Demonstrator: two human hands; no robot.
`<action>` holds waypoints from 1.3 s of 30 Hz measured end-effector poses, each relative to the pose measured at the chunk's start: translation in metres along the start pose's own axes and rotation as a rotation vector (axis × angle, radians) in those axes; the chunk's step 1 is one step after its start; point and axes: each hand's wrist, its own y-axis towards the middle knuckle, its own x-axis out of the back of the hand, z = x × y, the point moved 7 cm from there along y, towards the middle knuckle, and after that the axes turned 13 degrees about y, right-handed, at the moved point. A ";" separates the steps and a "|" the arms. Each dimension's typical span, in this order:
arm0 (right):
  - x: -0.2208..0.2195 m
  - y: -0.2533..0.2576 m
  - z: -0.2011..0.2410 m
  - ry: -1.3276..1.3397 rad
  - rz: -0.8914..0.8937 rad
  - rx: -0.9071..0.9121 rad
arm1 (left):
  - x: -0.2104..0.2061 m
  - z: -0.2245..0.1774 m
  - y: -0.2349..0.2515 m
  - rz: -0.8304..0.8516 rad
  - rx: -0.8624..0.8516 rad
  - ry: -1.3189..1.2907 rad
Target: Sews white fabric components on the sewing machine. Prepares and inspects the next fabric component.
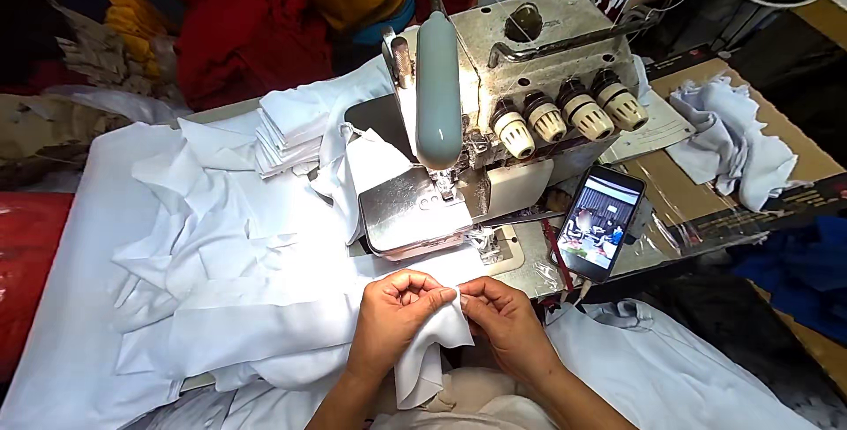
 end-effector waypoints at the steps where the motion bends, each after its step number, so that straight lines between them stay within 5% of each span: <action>1: 0.001 0.000 0.000 0.004 0.009 0.002 | 0.000 0.000 0.000 0.002 -0.005 0.006; 9: -0.001 0.000 0.009 -0.047 0.089 0.097 | -0.003 -0.001 0.005 0.039 -0.069 -0.034; 13: -0.005 0.000 0.038 -0.058 0.098 0.321 | 0.017 -0.010 0.004 0.703 -0.274 -0.047; 15: -0.006 0.003 0.067 -0.036 0.084 0.463 | 0.058 -0.020 0.007 0.866 -0.362 0.089; 17: -0.010 0.010 0.088 -0.043 0.061 0.532 | 0.104 -0.036 0.024 0.681 -0.395 0.239; 20: -0.022 0.028 0.083 -0.051 -0.014 0.453 | 0.140 -0.077 0.041 -0.107 -0.524 0.683; 21: -0.024 0.035 0.077 -0.036 -0.045 0.392 | 0.128 -0.090 0.036 -0.215 -0.633 0.772; 26: -0.028 0.050 0.071 -0.006 -0.159 0.151 | 0.024 -0.070 0.008 -0.115 -0.895 0.779; 32: -0.027 0.062 0.087 -0.272 -0.223 0.135 | 0.022 -0.064 0.018 -0.184 -0.843 0.858; 37: -0.030 0.037 0.092 -0.586 0.019 0.830 | 0.018 -0.064 0.016 -0.191 -0.826 0.877; 39: -0.033 0.023 0.087 -0.728 0.095 0.966 | 0.018 -0.063 0.015 -0.192 -0.814 0.867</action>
